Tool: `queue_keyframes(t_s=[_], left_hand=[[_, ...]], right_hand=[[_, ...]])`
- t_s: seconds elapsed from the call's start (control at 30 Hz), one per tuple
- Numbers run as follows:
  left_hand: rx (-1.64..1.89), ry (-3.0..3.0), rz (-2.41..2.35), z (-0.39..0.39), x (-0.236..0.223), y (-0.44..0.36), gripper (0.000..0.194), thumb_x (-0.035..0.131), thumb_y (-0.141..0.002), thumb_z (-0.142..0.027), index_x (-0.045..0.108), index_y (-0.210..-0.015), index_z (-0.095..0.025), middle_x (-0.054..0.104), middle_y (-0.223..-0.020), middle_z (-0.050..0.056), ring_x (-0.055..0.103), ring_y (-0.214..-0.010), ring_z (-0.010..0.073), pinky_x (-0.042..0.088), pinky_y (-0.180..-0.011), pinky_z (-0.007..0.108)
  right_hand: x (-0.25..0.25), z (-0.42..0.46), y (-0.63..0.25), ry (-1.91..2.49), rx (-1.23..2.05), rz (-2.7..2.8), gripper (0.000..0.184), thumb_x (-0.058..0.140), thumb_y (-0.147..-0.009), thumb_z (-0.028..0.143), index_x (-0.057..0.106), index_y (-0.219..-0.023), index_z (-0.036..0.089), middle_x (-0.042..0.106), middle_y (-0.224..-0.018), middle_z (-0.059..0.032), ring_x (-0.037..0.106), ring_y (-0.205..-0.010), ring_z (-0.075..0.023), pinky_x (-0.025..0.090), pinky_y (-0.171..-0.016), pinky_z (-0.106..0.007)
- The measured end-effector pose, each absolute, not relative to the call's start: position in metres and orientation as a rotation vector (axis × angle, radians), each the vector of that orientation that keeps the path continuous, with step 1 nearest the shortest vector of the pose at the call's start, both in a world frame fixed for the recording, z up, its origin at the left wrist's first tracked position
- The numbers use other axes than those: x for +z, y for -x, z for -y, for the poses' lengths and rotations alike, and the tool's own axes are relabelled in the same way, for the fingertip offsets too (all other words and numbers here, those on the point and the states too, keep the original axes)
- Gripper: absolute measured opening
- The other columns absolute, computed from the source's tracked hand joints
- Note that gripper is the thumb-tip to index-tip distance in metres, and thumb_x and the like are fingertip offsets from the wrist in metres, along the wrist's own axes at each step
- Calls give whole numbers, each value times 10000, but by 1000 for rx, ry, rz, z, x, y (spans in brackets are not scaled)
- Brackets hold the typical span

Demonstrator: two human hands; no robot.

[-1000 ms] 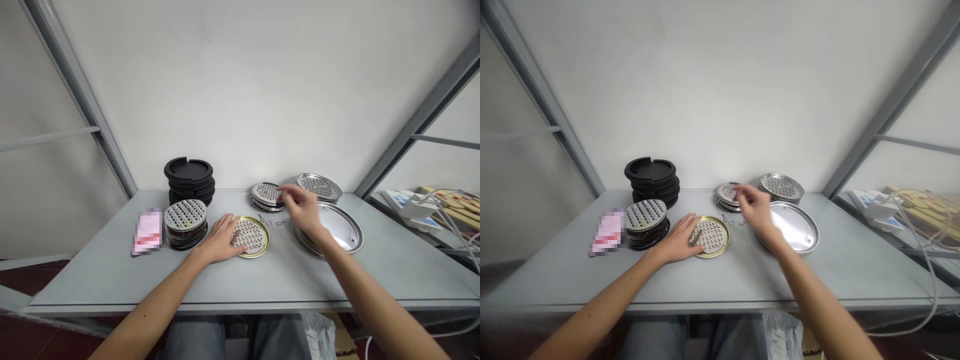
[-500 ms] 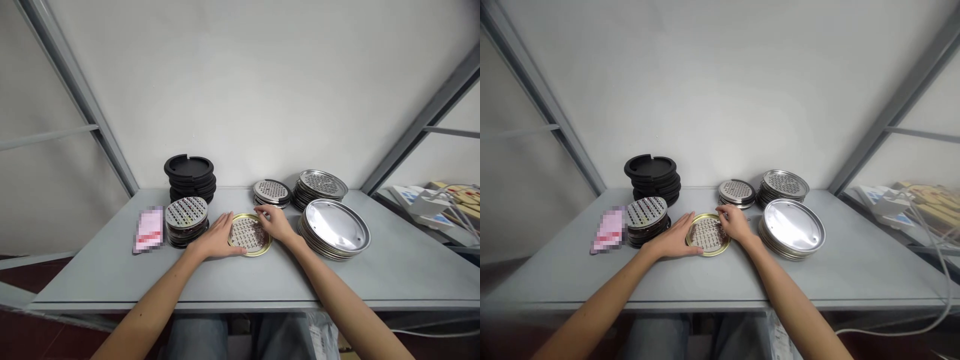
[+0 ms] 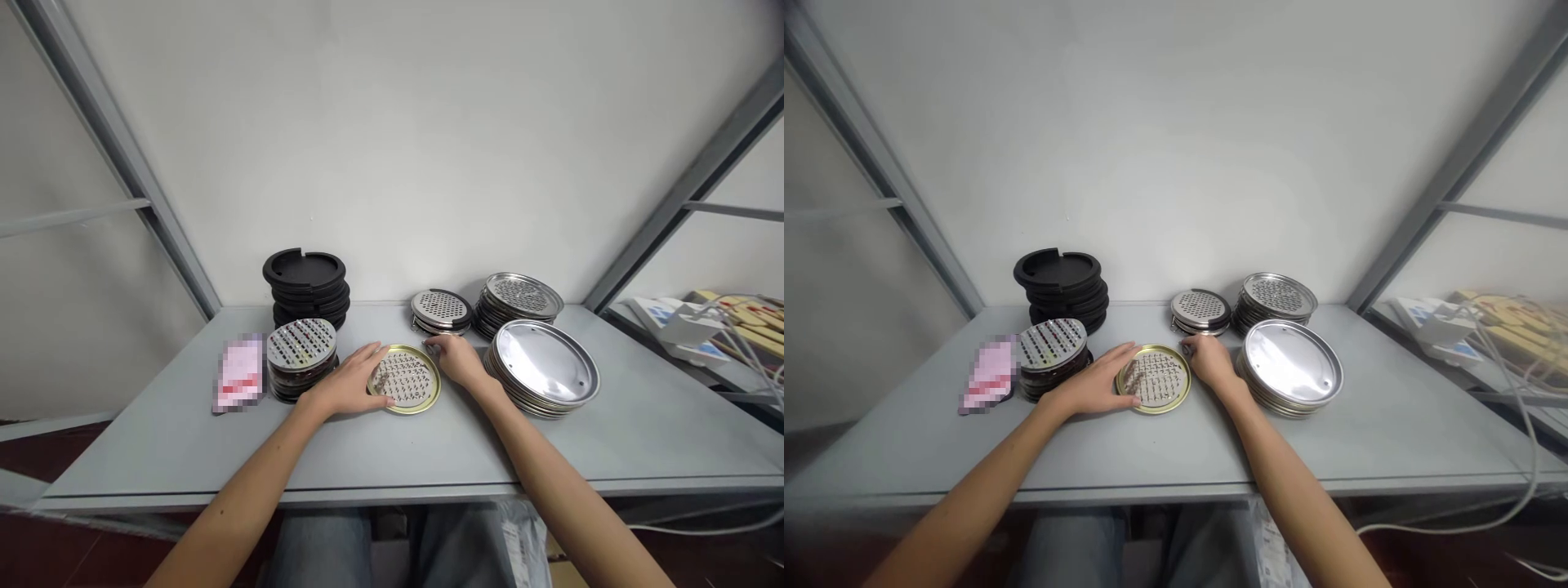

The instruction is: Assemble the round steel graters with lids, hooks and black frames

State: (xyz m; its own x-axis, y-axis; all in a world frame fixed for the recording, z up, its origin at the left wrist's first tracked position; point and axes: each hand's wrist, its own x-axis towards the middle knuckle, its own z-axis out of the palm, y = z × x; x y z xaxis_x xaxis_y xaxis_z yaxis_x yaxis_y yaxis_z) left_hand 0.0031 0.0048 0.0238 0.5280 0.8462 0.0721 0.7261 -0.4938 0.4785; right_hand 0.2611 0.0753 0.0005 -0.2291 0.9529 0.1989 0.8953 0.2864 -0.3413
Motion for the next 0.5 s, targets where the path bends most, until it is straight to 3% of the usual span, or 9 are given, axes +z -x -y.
queue_keyframes(t_s=[0.1,0.2,0.3,0.5], left_hand=[[480,-2427,-1260,-3,28,-5,891,690,-745,-515,288,-1486,-226,277,-1548,91,275,-1418,278,265,-1160,383],[441,-2440,-1215,-2,26,-6,1034,717,-680,-599,229,-1504,-206,257,-1554,107,244,-1428,294,253,-1164,401],[385,-2444,-1208,-2,22,-6,1124,713,-653,-647,157,-1519,-196,210,-1568,116,187,-1445,306,229,-1172,423],[378,-2455,-1214,-4,18,-6,1084,663,-711,-646,123,-1521,-170,204,-1567,134,185,-1445,303,225,-1174,429]], right_hand=[[2,-75,-260,1638,185,2221,358,448,-854,136,702,-1104,170,699,-1127,-108,629,-1083,-252,454,-898,-304],[1,-76,-258,1617,132,2217,325,492,-882,252,690,-1115,144,691,-1129,-131,624,-1074,-254,452,-891,-303],[1,-76,-259,1603,123,2238,292,524,-871,265,708,-1069,156,696,-1112,-120,627,-1054,-249,448,-879,-294],[2,-77,-263,1613,125,2237,269,500,-893,254,723,-1020,174,719,-1050,-108,644,-1017,-247,451,-854,-293]])
